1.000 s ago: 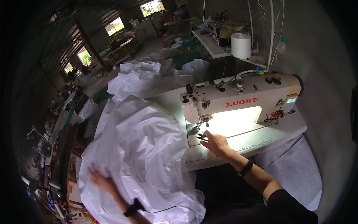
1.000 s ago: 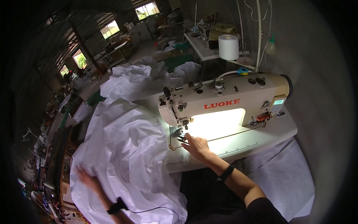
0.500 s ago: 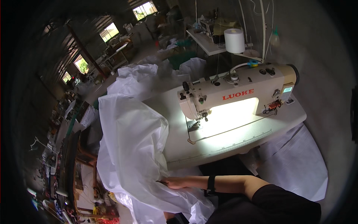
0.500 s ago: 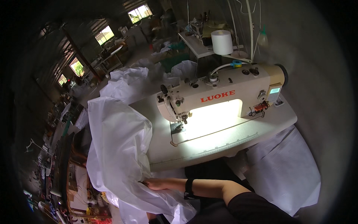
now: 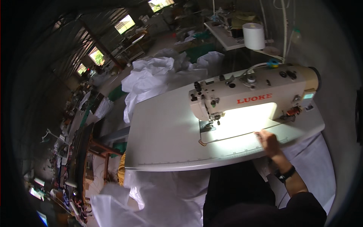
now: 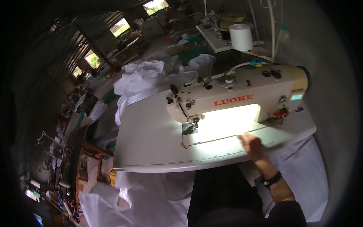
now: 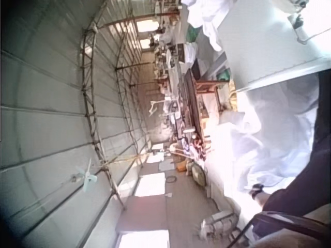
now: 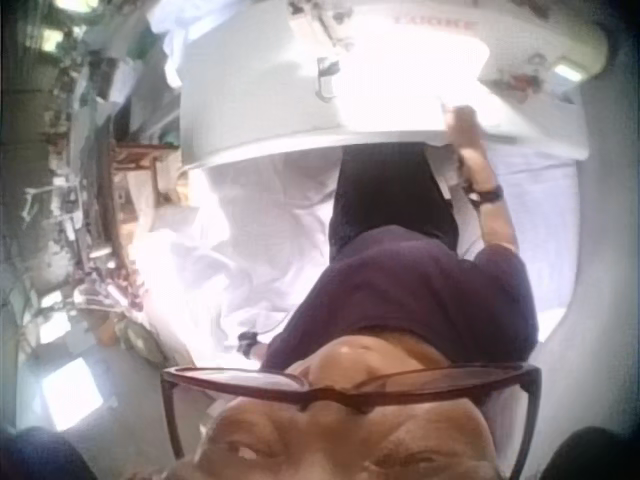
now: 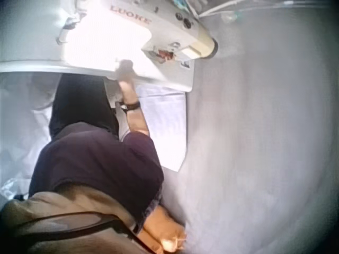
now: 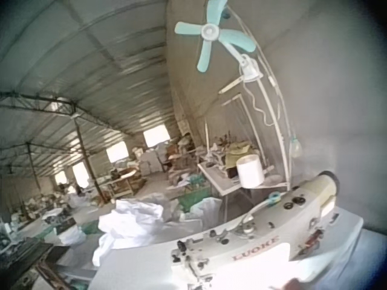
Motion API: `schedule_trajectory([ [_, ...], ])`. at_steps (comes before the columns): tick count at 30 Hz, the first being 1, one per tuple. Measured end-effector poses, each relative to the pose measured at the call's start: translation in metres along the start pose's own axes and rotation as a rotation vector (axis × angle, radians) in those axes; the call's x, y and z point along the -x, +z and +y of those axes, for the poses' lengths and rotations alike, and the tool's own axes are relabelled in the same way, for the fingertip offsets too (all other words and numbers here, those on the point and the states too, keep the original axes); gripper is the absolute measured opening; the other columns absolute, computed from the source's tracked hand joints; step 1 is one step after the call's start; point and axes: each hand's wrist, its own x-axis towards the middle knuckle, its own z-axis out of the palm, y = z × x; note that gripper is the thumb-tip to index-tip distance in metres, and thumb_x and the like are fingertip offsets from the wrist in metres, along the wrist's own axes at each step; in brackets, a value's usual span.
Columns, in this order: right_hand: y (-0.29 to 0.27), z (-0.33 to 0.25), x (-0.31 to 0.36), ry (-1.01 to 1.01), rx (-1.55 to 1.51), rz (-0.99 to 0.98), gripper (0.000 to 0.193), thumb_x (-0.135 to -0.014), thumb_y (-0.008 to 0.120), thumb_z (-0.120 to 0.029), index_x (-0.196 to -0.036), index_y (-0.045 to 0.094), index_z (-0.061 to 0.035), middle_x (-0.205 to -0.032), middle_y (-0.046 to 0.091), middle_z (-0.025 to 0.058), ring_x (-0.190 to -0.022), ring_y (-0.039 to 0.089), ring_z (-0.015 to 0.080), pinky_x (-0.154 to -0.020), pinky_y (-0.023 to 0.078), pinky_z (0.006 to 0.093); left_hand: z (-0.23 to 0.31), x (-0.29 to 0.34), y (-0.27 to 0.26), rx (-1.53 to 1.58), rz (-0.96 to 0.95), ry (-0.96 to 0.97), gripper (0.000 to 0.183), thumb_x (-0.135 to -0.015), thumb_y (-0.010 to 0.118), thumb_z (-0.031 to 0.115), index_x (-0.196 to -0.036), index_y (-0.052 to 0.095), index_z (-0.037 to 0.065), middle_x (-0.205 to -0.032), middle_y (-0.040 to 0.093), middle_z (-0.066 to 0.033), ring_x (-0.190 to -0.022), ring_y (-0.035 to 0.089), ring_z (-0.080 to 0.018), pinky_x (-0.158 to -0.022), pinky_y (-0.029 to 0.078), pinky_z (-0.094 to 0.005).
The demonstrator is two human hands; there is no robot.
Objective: Using an industrial sewing machine to join large sheets of white plastic material.
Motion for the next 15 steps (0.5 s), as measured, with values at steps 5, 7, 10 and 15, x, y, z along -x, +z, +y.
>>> schedule_trajectory([
  [5,-0.015,0.013,-0.008,0.185,0.147,0.066,0.013,-0.084,0.064,-0.009,-0.085,0.054,-0.0016,-0.079,0.059,0.0176,-0.073,0.060,0.0395,-0.063,0.046,0.0458,0.012,-0.052,0.019,0.044,-0.071,0.156,0.075,-0.094,0.058,0.042,-0.153,0.024,0.010,-0.156,0.029,-0.0161,-0.144,0.028,-0.0282,-0.115,0.025,-0.0476],
  [7,-0.021,0.006,-0.012,0.212,0.113,0.006,0.014,-0.081,0.064,-0.006,-0.085,0.052,-0.0007,-0.082,0.059,0.0181,-0.075,0.060,0.0394,-0.064,0.045,0.0459,0.021,-0.079,0.035,0.070,-0.092,0.228,0.075,-0.093,0.058,0.042,-0.152,0.024,0.010,-0.156,0.029,-0.0162,-0.144,0.028,-0.0280,-0.115,0.025,-0.0469],
  [10,-0.024,-0.001,-0.015,0.230,0.062,0.029,0.012,-0.082,0.063,-0.004,-0.092,0.057,-0.0009,-0.083,0.060,0.0175,-0.077,0.060,0.0387,-0.065,0.046,0.0450,0.034,-0.125,0.071,0.139,-0.119,0.347,0.075,-0.093,0.058,0.042,-0.152,0.024,0.009,-0.156,0.029,-0.0164,-0.144,0.028,-0.0277,-0.116,0.025,-0.0458],
  [15,-0.017,-0.009,-0.020,0.208,0.006,0.010,0.014,-0.082,0.059,-0.004,-0.096,0.061,-0.0008,-0.082,0.062,0.0154,-0.073,0.063,0.0347,-0.064,0.048,0.0394,0.041,-0.204,0.118,0.258,-0.070,0.534,0.076,-0.093,0.059,0.041,-0.152,0.025,0.009,-0.156,0.029,-0.0167,-0.144,0.027,-0.0273,-0.116,0.024,-0.0439],
])
